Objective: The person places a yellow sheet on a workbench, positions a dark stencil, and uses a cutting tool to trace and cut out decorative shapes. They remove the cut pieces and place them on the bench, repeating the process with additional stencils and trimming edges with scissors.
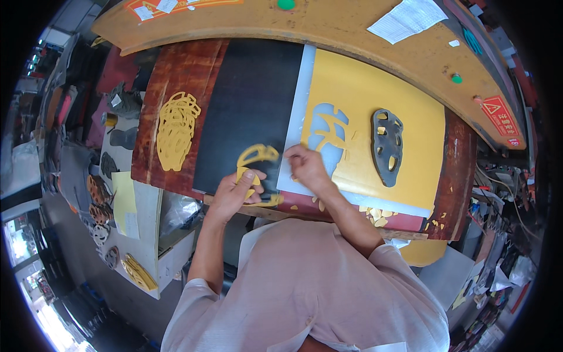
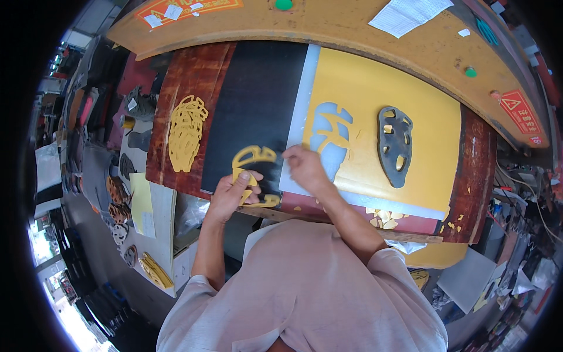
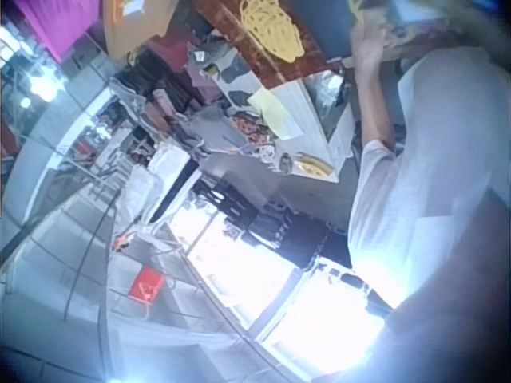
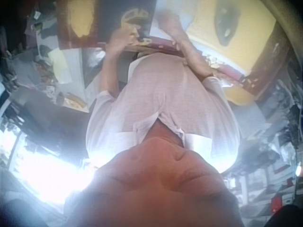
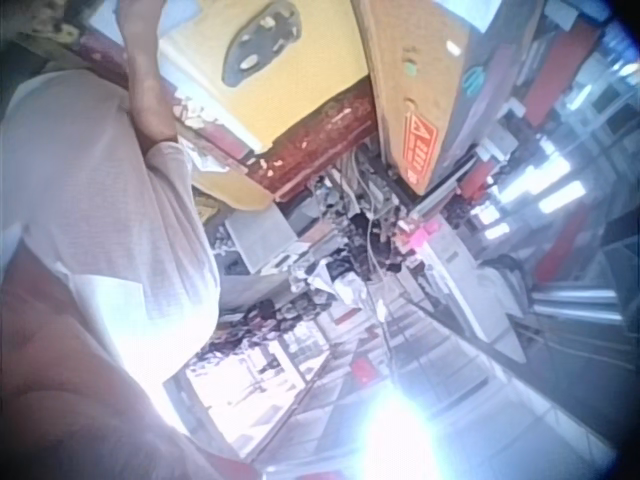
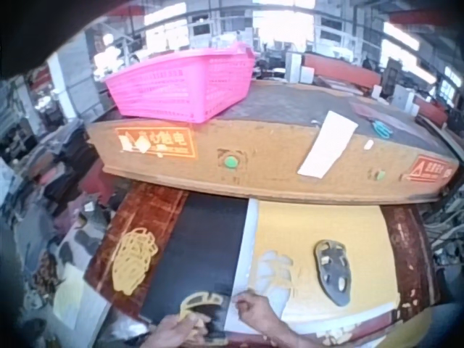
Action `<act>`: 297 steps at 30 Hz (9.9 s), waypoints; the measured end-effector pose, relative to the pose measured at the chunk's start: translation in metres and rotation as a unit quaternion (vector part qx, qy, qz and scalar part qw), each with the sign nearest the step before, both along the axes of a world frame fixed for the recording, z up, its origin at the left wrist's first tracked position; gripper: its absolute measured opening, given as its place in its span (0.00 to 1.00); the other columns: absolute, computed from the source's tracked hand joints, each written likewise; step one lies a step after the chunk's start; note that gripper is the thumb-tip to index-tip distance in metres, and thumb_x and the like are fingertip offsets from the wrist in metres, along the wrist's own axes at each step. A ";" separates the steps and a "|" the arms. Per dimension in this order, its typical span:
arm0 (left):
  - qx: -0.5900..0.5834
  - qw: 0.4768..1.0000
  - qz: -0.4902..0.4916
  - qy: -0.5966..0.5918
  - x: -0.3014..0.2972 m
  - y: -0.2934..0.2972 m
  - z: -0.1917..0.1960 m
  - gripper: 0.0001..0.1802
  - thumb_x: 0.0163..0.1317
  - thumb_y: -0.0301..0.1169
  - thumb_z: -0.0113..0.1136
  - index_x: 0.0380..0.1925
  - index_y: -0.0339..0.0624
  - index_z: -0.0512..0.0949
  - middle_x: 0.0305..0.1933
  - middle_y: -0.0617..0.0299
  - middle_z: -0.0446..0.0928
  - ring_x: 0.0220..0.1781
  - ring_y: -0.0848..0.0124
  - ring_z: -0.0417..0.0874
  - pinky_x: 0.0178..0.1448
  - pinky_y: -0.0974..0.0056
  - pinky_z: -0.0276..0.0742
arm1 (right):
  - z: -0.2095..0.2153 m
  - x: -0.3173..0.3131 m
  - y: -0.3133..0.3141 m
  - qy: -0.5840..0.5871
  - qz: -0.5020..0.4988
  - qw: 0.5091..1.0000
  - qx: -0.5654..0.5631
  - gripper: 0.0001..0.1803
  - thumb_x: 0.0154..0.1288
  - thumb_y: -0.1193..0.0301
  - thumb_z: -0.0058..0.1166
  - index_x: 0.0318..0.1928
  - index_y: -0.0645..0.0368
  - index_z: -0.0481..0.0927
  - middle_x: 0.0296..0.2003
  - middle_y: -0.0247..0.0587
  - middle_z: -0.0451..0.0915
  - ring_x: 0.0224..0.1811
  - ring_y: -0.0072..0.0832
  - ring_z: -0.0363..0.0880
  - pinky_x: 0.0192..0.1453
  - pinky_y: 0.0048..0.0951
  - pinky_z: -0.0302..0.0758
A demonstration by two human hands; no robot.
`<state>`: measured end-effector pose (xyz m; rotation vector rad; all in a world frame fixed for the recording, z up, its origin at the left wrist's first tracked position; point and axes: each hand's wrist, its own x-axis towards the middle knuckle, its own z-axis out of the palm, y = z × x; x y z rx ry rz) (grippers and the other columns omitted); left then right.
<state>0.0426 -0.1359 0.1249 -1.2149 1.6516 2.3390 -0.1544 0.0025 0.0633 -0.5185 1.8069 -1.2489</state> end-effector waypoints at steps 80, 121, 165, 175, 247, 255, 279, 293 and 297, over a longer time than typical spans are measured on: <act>-0.661 0.565 -0.449 0.206 -0.198 0.088 -0.067 0.12 0.64 0.39 0.69 0.38 0.42 0.87 0.41 0.55 0.85 0.51 0.56 0.84 0.63 0.43 0.72 | -0.012 -0.136 0.159 0.546 -0.147 0.801 0.194 0.37 0.49 0.55 0.73 0.63 0.49 0.87 0.73 0.54 0.71 0.71 0.54 0.70 0.74 0.53 0.71; -0.740 0.654 -0.099 0.124 -0.305 -0.023 -0.121 0.14 0.67 0.36 0.67 0.24 0.45 0.79 0.30 0.55 0.79 0.38 0.49 0.81 0.46 0.44 0.76 | 0.048 -0.325 0.172 0.309 -0.472 0.823 -0.065 0.32 0.74 0.64 0.59 0.73 0.67 0.73 0.45 0.45 0.88 0.44 0.29 0.86 0.52 0.34 0.82; -0.469 0.821 -0.061 0.320 -0.300 0.093 -0.081 0.17 0.67 0.24 0.64 0.21 0.36 0.69 0.23 0.51 0.69 0.23 0.51 0.72 0.30 0.52 0.69 | 0.015 -0.245 0.086 0.463 -0.119 0.870 0.121 0.43 0.58 0.46 0.72 0.71 0.54 0.78 0.70 0.65 0.71 0.70 0.60 0.70 0.75 0.52 0.70; -0.514 0.787 -0.128 0.316 -0.205 0.160 -0.107 0.12 0.53 0.26 0.65 0.17 0.42 0.72 0.23 0.56 0.75 0.26 0.53 0.79 0.32 0.51 0.77 | 0.032 -0.165 0.116 0.377 -0.062 0.911 0.155 0.44 0.45 0.55 0.74 0.68 0.48 0.83 0.75 0.55 0.69 0.67 0.58 0.75 0.68 0.49 0.80; -0.732 0.660 -0.105 0.131 -0.422 0.093 -0.126 0.14 0.68 0.41 0.64 0.27 0.46 0.81 0.35 0.52 0.82 0.40 0.50 0.84 0.46 0.45 0.78 | 0.066 -0.367 0.203 0.476 -0.354 0.804 -0.048 0.36 0.77 0.68 0.58 0.79 0.68 0.62 0.47 0.58 0.85 0.50 0.48 0.87 0.55 0.43 0.82; -0.769 0.621 -0.095 0.115 -0.441 0.095 -0.143 0.18 0.68 0.41 0.62 0.24 0.41 0.79 0.33 0.47 0.81 0.39 0.45 0.83 0.44 0.42 0.79 | -0.062 -0.355 0.210 0.626 -0.177 0.758 0.047 0.09 0.68 0.62 0.62 0.34 0.51 0.86 0.36 0.37 0.80 0.44 0.39 0.78 0.52 0.44 0.72; -0.637 0.727 -0.118 0.226 -0.336 0.164 -0.079 0.10 0.60 0.31 0.70 0.23 0.42 0.79 0.30 0.55 0.77 0.35 0.52 0.81 0.39 0.50 0.78 | -0.001 -0.270 0.227 0.432 -0.217 0.874 0.044 0.30 0.66 0.60 0.71 0.64 0.62 0.82 0.62 0.61 0.79 0.63 0.55 0.80 0.69 0.46 0.76; -0.675 0.674 -0.125 0.271 -0.249 0.242 -0.110 0.09 0.50 0.30 0.69 0.20 0.47 0.76 0.26 0.61 0.75 0.30 0.60 0.79 0.33 0.55 0.78 | 0.038 -0.194 0.240 0.274 -0.189 0.938 0.095 0.37 0.53 0.61 0.75 0.66 0.57 0.85 0.67 0.58 0.77 0.60 0.43 0.80 0.63 0.41 0.79; -0.668 0.677 -0.108 0.290 -0.223 0.254 -0.111 0.10 0.50 0.30 0.69 0.19 0.47 0.74 0.25 0.61 0.73 0.29 0.61 0.77 0.31 0.56 0.76 | 0.096 -0.207 0.307 0.094 -0.270 0.958 0.000 0.39 0.54 0.69 0.74 0.68 0.67 0.81 0.57 0.44 0.86 0.49 0.25 0.85 0.57 0.27 0.81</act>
